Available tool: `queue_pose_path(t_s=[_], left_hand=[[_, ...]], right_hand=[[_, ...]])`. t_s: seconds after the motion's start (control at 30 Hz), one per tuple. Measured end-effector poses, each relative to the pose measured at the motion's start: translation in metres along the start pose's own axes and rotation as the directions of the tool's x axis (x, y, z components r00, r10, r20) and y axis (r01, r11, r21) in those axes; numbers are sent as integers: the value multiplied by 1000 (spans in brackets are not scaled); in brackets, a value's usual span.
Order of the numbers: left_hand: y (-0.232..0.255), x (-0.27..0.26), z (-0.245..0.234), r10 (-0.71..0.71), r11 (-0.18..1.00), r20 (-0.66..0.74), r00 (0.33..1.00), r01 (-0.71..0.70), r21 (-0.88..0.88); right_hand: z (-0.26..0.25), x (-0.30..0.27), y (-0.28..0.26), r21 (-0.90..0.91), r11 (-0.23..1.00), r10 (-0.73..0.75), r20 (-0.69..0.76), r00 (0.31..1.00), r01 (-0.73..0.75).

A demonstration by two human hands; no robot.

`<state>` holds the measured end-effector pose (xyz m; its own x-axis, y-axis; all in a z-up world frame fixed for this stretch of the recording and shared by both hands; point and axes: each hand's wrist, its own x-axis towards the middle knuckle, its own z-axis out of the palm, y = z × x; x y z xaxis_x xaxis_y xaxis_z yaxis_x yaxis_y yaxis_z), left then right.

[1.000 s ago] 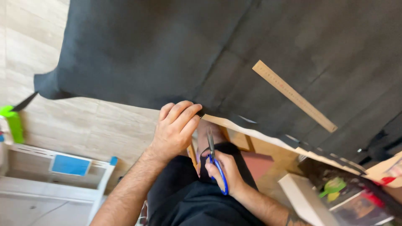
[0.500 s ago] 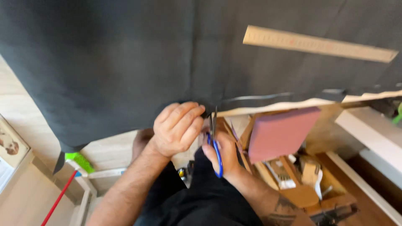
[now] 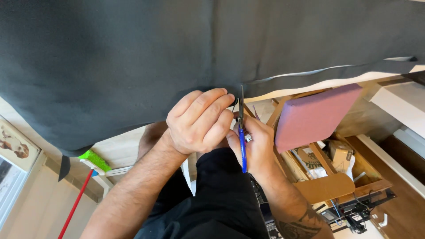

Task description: Cutting a straight line in a large piece of black leather using scissors

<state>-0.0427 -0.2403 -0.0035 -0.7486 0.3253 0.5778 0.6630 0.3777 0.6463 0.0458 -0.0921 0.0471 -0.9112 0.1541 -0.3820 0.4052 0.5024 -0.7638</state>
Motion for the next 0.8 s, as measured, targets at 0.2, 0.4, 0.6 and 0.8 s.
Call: queue_pose_path(t_s=[0.2, 0.4, 0.6, 0.8], left_hand=[[12, 7, -5, -37, 999, 14, 999, 37, 11], [15, 10, 0, -21, 1000, -36, 999, 20, -22], [18, 5, 5, -20, 999, -57, 998, 18, -38], [16, 9, 9, 9, 1000, -89, 996, -11, -22]], right_hand=[[3, -11, 5, 20, 1000, 11, -21, 1000, -10], [1, -10, 12, 93, 996, 5, -11, 1000, -4], [4, -10, 13, 82, 997, 5, -35, 999, -2], [8, -15, 15, 103, 995, 13, -67, 998, -6]])
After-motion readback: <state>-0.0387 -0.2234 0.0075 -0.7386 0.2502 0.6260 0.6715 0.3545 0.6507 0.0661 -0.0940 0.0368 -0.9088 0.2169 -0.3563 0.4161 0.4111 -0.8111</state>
